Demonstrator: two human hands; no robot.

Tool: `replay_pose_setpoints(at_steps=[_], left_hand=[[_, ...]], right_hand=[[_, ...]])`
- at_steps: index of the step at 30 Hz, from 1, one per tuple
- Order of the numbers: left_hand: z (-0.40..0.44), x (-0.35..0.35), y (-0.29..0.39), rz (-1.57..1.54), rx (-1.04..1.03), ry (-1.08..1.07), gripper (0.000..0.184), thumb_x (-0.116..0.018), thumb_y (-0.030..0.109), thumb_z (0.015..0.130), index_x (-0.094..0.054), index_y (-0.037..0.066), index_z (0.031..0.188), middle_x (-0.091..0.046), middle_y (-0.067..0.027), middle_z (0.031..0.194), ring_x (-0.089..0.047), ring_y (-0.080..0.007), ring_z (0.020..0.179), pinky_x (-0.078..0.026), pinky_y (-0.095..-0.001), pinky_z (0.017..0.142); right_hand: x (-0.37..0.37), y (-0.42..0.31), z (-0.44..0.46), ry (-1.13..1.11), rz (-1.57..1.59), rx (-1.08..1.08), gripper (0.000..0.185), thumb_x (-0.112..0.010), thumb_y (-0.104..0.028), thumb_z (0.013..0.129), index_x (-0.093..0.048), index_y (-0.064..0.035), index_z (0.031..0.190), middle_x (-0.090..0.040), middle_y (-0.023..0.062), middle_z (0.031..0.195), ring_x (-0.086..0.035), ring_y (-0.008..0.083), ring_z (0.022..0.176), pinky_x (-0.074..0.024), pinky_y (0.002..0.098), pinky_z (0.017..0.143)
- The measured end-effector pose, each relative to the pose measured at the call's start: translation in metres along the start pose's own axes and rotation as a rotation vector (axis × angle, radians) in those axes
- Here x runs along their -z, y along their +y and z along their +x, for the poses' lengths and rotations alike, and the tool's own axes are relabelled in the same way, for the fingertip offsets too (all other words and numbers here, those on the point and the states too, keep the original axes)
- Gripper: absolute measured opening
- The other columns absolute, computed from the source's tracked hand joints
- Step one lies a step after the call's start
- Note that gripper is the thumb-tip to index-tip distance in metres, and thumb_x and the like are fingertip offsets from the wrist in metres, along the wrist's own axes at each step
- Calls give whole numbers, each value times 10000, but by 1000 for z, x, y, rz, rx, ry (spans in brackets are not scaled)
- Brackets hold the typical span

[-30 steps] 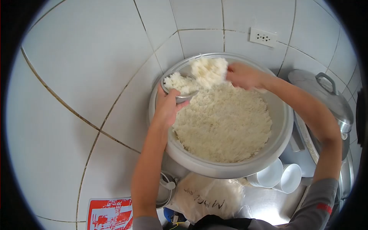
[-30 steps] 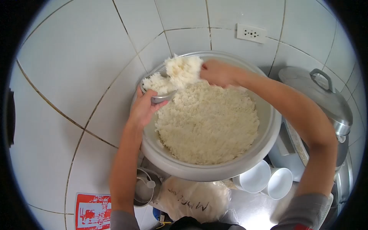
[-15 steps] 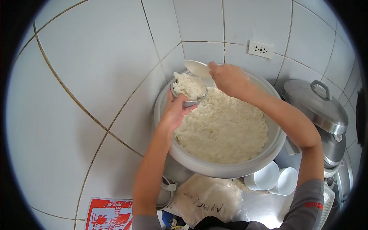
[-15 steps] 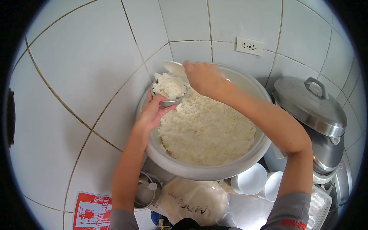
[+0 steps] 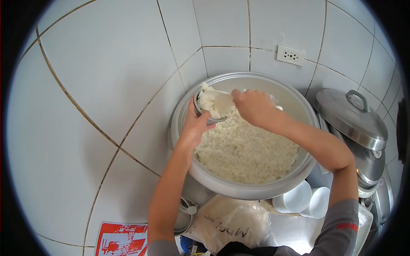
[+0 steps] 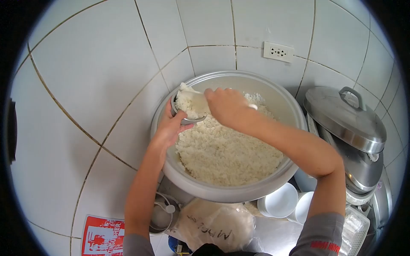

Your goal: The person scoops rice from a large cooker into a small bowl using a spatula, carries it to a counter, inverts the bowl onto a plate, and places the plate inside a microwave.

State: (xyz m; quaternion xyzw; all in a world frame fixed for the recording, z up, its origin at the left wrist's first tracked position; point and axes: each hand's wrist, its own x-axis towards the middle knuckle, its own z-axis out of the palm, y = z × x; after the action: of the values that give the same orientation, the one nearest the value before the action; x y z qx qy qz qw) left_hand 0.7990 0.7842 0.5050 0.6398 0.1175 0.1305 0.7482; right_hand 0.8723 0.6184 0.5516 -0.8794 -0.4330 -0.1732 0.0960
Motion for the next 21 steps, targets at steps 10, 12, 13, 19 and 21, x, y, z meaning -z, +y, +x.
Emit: replay_pose_setpoints(at_steps=[10, 12, 13, 19, 21], left_hand=[[-1, -3, 3, 50, 56, -74, 730, -419, -7, 789, -97, 234, 1398, -377, -80, 1275, -502, -227, 1048, -464, -423, 861], [-2, -3, 3, 54, 65, -81, 731, -417, -11, 789, -94, 230, 1399, -376, -84, 1276, -506, -227, 1043, -463, -426, 863], [-1, -3, 2, 55, 74, -86, 732, -417, -13, 788, -94, 228, 1399, -376, -85, 1276, -507, -226, 1042, -462, -428, 864], [0, 0, 2, 22, 85, -129, 746, -423, -4, 785, -64, 221, 1400, -393, -90, 1243, -519, -231, 1010, -458, -433, 870], [0, 1, 0, 22, 78, -122, 749, -423, 5, 785, -52, 220, 1399, -401, -95, 1227, -521, -238, 1000, -455, -435, 875]], right_hand=[[20, 39, 1, -73, 18, -168, 210, -432, -168, 856, -577, -23, 903, -603, 205, 785, -595, 376, 752, -476, 450, 666], [18, 45, 5, 22, 121, -163, 195, -453, -178, 855, -548, -9, 835, -595, 204, 759, -573, 388, 735, -449, 464, 656], [16, 49, 7, 66, 171, -163, 201, -463, -183, 855, -533, -2, 802, -591, 204, 745, -562, 394, 726, -436, 471, 650], [10, 74, 17, -118, 76, -245, 278, -462, -246, 850, -588, -78, 1033, -628, 137, 881, -595, 342, 856, -459, 449, 771], [12, 77, 11, -102, 78, -248, 235, -455, -237, 860, -571, -38, 907, -615, 149, 804, -583, 350, 816, -444, 460, 725]])
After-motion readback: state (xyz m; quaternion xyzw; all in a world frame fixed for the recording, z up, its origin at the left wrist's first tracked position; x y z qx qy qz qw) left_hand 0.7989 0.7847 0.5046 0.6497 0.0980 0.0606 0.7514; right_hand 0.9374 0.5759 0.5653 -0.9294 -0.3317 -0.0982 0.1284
